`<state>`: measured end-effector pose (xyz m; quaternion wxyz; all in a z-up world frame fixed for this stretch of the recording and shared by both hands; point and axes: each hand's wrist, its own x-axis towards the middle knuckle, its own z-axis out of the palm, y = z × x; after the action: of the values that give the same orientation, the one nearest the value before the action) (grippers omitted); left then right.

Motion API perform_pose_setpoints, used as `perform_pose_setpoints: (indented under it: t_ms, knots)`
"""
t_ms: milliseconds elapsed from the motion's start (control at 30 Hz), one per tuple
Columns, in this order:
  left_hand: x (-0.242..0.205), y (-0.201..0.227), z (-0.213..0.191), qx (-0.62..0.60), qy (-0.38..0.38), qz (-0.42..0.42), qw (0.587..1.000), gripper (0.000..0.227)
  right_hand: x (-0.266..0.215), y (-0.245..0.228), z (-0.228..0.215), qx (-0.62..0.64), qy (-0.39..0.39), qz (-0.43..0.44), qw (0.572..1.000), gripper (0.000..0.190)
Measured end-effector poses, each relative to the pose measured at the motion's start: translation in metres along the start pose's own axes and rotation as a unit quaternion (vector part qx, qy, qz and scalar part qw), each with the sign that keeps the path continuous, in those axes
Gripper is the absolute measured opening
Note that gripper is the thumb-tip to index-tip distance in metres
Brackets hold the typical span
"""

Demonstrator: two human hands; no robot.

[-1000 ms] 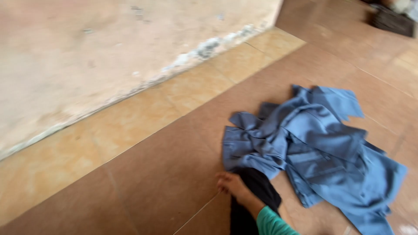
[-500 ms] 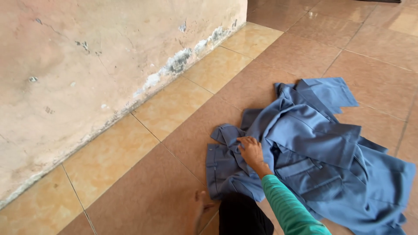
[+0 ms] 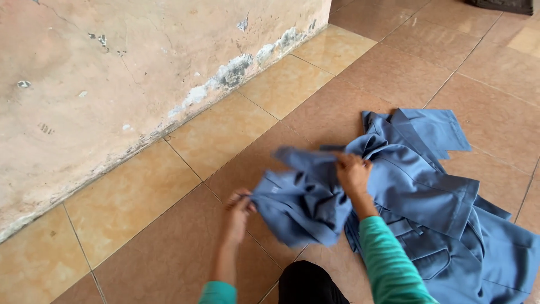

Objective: Folding blue trousers on the floor and stacking them neatly into a pile.

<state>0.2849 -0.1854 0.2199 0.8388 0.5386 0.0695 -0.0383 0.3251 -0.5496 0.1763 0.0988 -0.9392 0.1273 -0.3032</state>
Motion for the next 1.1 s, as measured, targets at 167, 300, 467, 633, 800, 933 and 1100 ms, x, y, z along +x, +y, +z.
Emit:
perform_pose_setpoints:
  t_ms: [167,300,467,633,800,933,1100]
  knots:
    - [-0.022,0.117,-0.113,-0.129,-0.009,0.219,0.967,0.014,0.014,-0.103,-0.166,0.326,0.036,-0.043,0.944,0.007]
    - [-0.075,0.122,-0.243,-0.016,0.139,0.235,0.962,0.016,-0.067,-0.199,-0.148,0.503,-0.081,-0.187,0.840,0.033]
    - [-0.175,0.031,-0.409,-0.062,0.349,0.106,0.929,0.029,-0.232,-0.336,-0.092,0.493,-0.299,-0.337,0.744,0.051]
    - [-0.238,0.020,-0.391,-0.076,0.448,-0.045,0.889,0.031,-0.351,-0.352,-0.006,0.189,-0.420,-0.378,0.803,0.075]
    - [-0.206,-0.029,-0.451,0.043,0.459,-0.098,0.882,0.067,-0.353,-0.362,-0.010,0.199,-0.406,-0.387,0.804,0.069]
    - [-0.180,0.017,-0.502,0.107,0.498,-0.050,0.859,0.033,-0.324,-0.359,-0.036,0.274,-0.379,-0.353,0.811,0.058]
    - [-0.205,0.094,-0.574,0.273,0.611,0.010,0.743,0.042,-0.288,-0.297,-0.016,0.291,-0.332,-0.309,0.843,0.043]
